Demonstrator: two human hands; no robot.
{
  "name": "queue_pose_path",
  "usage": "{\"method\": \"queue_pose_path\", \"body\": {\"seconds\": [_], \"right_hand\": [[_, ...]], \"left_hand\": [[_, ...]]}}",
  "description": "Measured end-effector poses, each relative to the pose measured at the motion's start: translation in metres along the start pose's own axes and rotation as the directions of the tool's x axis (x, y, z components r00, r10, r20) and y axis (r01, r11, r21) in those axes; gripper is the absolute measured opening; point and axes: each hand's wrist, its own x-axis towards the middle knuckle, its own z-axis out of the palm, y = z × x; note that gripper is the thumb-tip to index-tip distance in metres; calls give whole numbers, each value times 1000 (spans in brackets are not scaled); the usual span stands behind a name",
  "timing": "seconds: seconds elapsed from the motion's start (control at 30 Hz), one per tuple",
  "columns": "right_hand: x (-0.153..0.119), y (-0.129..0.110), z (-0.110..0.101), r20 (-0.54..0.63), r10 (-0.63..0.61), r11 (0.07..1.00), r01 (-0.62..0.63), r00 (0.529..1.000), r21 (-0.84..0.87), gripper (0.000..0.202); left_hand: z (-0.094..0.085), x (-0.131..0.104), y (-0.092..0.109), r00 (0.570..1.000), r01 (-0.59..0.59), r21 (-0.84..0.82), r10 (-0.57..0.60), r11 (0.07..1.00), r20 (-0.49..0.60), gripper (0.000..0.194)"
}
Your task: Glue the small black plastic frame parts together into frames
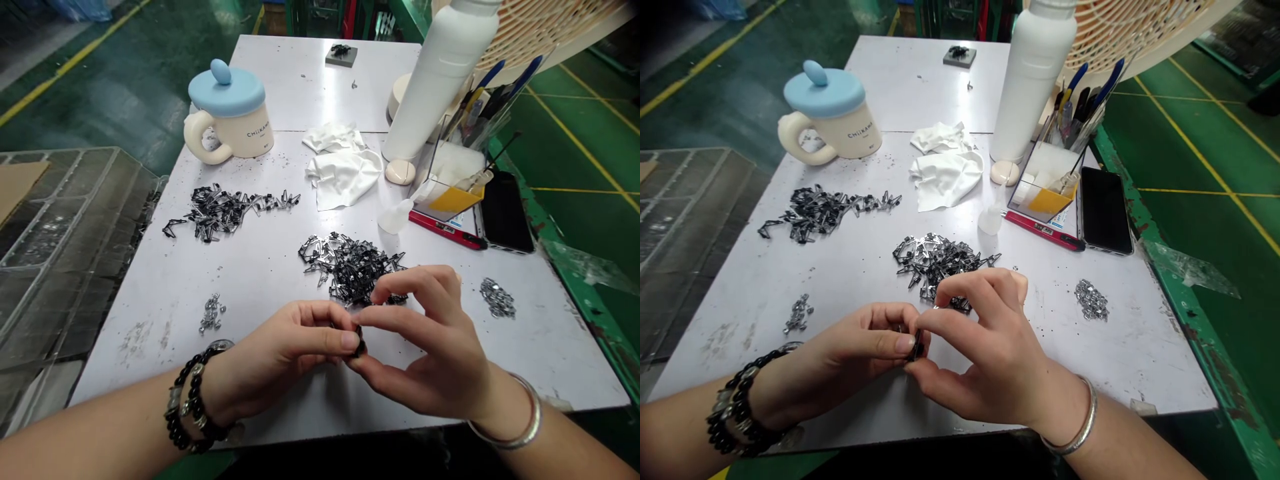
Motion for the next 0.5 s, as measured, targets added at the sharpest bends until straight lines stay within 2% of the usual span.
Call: {"method": "queue_pose_path", "body": {"seconds": [0.13, 0.2, 0.27, 0.33, 0.43, 0.5], "right_hand": [[0, 8, -8, -13, -45, 998, 45, 999, -41, 32], [2, 17, -18, -115, -40, 997, 32, 993, -67, 36], [8, 29, -33, -307, 28, 996, -54, 951, -78, 32], [18, 44, -49, -454, 120, 977, -186, 883, -104, 29], [37, 71, -68, -514, 198, 899, -364, 835, -245, 37], [48, 92, -73, -564, 198, 862, -416, 802, -289, 45]], "left_hand": [[0, -1, 1, 999, -15, -46, 16, 999, 37, 12], [-1, -1, 1, 998, -30, -62, 33, 998, 51, 13], [-1, -1, 1, 996, -53, -72, 58, 996, 65, 13], [-2, -1, 2, 993, -84, -70, 90, 994, 80, 12], [-2, -1, 4, 991, -111, -62, 116, 992, 71, 13], [-2, -1, 5, 992, -120, -52, 122, 991, 40, 15]]}}
